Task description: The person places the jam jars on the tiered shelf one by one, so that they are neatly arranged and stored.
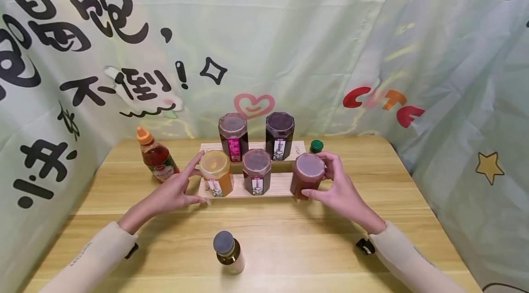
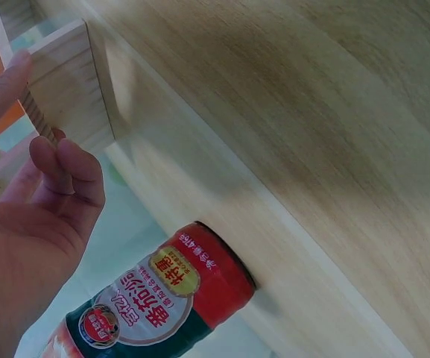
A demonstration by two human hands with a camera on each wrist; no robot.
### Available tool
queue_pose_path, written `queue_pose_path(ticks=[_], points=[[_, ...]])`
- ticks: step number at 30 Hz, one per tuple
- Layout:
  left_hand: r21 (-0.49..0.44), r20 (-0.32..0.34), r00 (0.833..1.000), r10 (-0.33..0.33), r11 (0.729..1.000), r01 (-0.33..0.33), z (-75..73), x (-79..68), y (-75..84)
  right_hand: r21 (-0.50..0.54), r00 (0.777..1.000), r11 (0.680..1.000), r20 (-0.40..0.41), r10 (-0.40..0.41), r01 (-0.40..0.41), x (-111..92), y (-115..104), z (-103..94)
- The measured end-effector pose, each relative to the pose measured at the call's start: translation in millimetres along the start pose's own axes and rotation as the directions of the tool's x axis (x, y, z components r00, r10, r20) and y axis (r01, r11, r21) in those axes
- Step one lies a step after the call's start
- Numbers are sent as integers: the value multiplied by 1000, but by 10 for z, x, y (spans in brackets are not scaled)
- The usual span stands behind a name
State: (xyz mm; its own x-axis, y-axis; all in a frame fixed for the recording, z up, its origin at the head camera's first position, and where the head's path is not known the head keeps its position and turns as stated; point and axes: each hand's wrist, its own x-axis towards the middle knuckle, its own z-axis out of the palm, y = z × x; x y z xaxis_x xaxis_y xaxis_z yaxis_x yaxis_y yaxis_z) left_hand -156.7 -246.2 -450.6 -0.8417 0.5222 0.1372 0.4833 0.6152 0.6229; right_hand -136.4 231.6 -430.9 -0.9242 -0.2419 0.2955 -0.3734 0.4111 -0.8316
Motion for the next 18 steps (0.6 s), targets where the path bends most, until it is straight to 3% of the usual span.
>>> queue_pose_path(ticks=[10,18], points=[[8,7,1000,-12,1000,12,-12,-5,13,32,999,999,40,10,-11,99,58,50],[13,1,1000,-15,1000,15,1,-5,20,28,998,999,46,-38,36,119,65,49]])
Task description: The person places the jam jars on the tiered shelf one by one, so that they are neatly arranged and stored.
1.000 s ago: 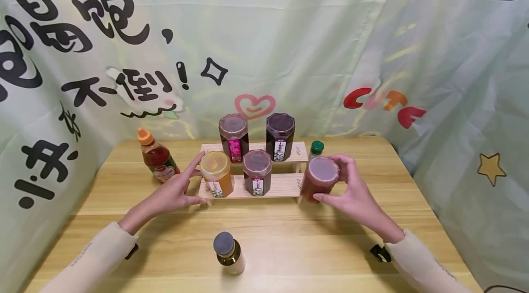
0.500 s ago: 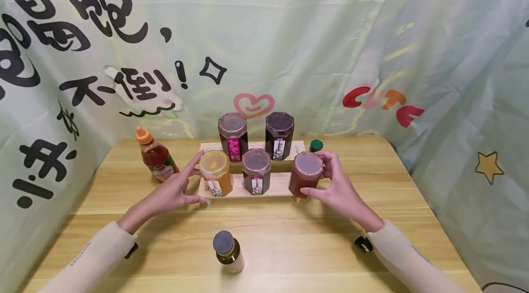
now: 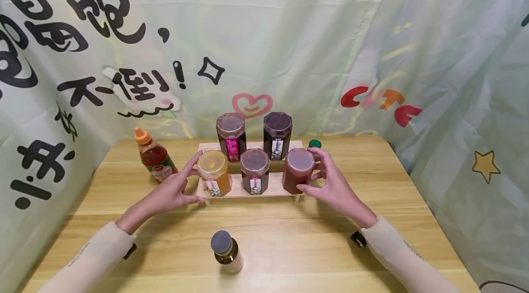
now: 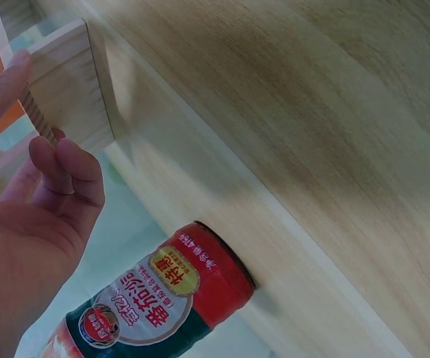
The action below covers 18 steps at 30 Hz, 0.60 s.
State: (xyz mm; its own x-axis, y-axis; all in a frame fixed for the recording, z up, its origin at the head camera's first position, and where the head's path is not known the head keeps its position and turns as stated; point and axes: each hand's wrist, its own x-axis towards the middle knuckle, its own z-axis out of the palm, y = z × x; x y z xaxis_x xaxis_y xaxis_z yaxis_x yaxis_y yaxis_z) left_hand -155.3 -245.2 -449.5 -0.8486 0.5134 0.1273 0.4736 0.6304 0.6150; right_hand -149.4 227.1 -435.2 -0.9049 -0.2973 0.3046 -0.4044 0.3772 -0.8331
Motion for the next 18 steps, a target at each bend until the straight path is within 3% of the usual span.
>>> queue_pose_path(ticks=[12,18], points=[[-3,-2,1000,-2,1000,2,-10,-57,-29,29,999,1000,-46,-6,7,15,70,144],[-9,-8,1000,11,1000,-11,-10,-44,-21,10,999,1000,-39,5,-5,5,42,127]])
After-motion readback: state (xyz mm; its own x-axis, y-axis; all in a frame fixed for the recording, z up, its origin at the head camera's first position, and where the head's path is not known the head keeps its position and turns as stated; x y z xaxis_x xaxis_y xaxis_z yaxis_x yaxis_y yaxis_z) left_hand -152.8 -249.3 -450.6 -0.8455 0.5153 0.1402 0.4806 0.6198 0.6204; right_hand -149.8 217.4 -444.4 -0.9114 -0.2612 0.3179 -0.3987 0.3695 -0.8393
